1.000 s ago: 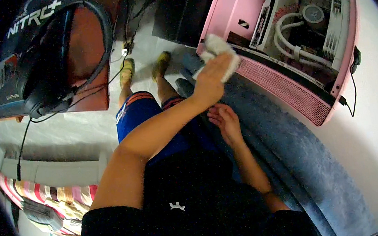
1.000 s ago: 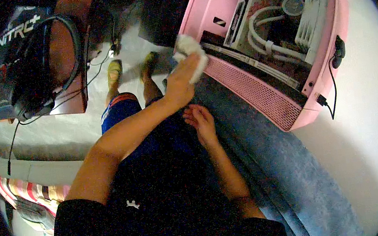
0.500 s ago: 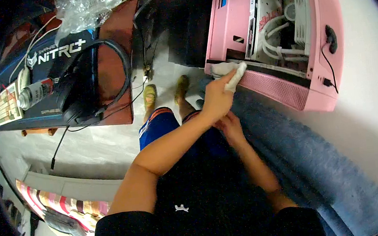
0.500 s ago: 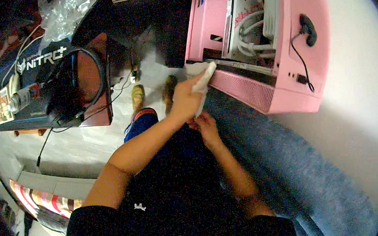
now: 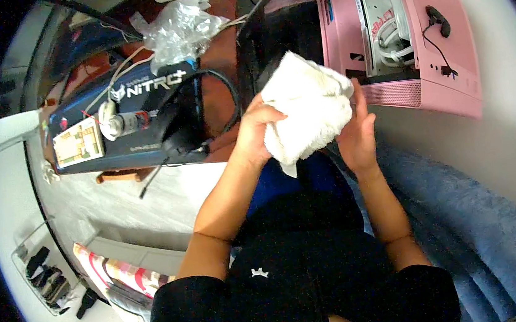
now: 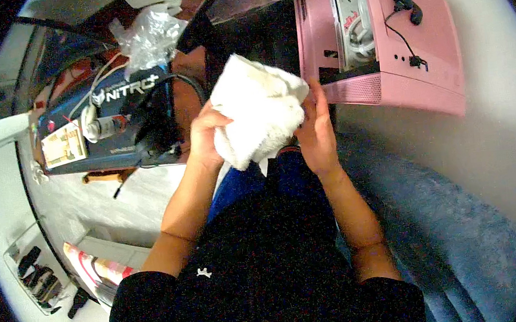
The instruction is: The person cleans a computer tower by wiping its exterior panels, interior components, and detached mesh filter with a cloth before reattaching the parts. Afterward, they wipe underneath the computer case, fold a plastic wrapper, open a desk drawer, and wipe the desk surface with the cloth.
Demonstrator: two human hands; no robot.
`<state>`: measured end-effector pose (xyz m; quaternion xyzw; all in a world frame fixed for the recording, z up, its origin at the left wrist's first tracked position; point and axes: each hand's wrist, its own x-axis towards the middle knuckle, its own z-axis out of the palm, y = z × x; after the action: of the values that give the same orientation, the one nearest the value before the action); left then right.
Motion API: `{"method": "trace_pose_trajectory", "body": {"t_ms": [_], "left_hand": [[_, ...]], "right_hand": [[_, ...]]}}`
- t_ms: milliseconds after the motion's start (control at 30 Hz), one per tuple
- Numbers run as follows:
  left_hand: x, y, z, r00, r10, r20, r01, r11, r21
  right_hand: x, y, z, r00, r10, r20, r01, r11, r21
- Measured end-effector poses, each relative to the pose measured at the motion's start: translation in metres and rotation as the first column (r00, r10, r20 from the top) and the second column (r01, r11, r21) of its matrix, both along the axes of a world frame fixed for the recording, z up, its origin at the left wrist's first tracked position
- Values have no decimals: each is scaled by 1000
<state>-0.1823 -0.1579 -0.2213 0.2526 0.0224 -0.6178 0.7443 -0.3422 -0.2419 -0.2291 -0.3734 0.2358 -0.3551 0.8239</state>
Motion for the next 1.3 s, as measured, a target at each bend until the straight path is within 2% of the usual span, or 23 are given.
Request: {"method": "trace_pose_trajectory", "body": {"t_ms": [67,100,167,200,233,300,333,400,433,467,533,567,633,700,733,833,900,933,967,1033,1133,1233,1300], "left_hand": [[-3,4,2,967,-83,242,67,995,73],[-6,5,2,922,-113,370,79,991,106],[-8,14,-8,739,-201,644,55,969,240],[-7,19,-11,379,-220,899,-41,966,254],[-6,24,-11,-56,-228,972,-128,967,219],[4,28,4,-251,-138,958,-320,946,52],[11,28,16,-203,-95,975,-404,915,5],[37,19,21,-286,16,958,-470,869,-155],[45,9,24,-131,110,985,-445,881,-158],[51,-2,32,-96,111,989,-437,888,-142],[56,-18,47,-33,47,998,-430,901,-57],[57,-22,54,-1,-21,1000,-431,902,18],[59,-28,57,9,-81,997,-443,893,77],[58,-29,52,-31,-72,997,-467,883,49],[60,-28,49,-24,-48,999,-462,886,31],[63,-30,52,116,19,993,-438,898,34],[69,-29,52,106,16,994,-415,909,30],[71,-29,51,116,32,993,-398,917,17],[73,-27,51,129,45,991,-380,925,7],[82,-17,60,99,-83,992,-342,933,112],[97,-12,59,338,-50,940,-368,912,181],[108,-11,59,283,-82,956,-215,966,146],[104,-25,57,55,5,998,-121,993,2]], "right_hand": [[9,-6,-6,989,133,-72,-146,962,-233],[12,-3,-10,981,192,-5,-189,963,-192],[21,6,-20,951,172,-257,-183,983,-19],[24,6,-26,917,254,-306,-230,967,113],[25,6,-34,875,344,-340,-269,931,248],[28,13,-61,913,220,-342,-98,935,340],[31,17,-75,923,164,-348,-16,920,391],[40,13,-98,950,4,-311,95,948,303],[45,8,-108,955,-71,-289,149,954,259],[56,3,-102,947,-147,-285,222,942,250],[78,-5,-83,863,-383,-328,401,916,-16],[93,-12,-79,849,-426,-313,498,843,204],[112,-12,-99,885,-375,-277,385,923,-20],[141,5,-87,914,-398,84,394,917,59],[150,9,-96,916,-378,-131,332,901,-278],[172,25,-83,906,-358,-225,319,928,-193],[181,37,-56,880,-421,-220,384,903,-194],[188,44,-47,903,-415,-113,404,909,-105],[183,40,-15,808,-580,-104,503,771,-391],[182,41,16,813,-580,53,517,678,-522],[188,36,33,803,-585,110,528,614,-586],[192,28,9,791,-605,92,474,511,-717],[193,25,-17,751,-659,-38,381,480,-790]]}}
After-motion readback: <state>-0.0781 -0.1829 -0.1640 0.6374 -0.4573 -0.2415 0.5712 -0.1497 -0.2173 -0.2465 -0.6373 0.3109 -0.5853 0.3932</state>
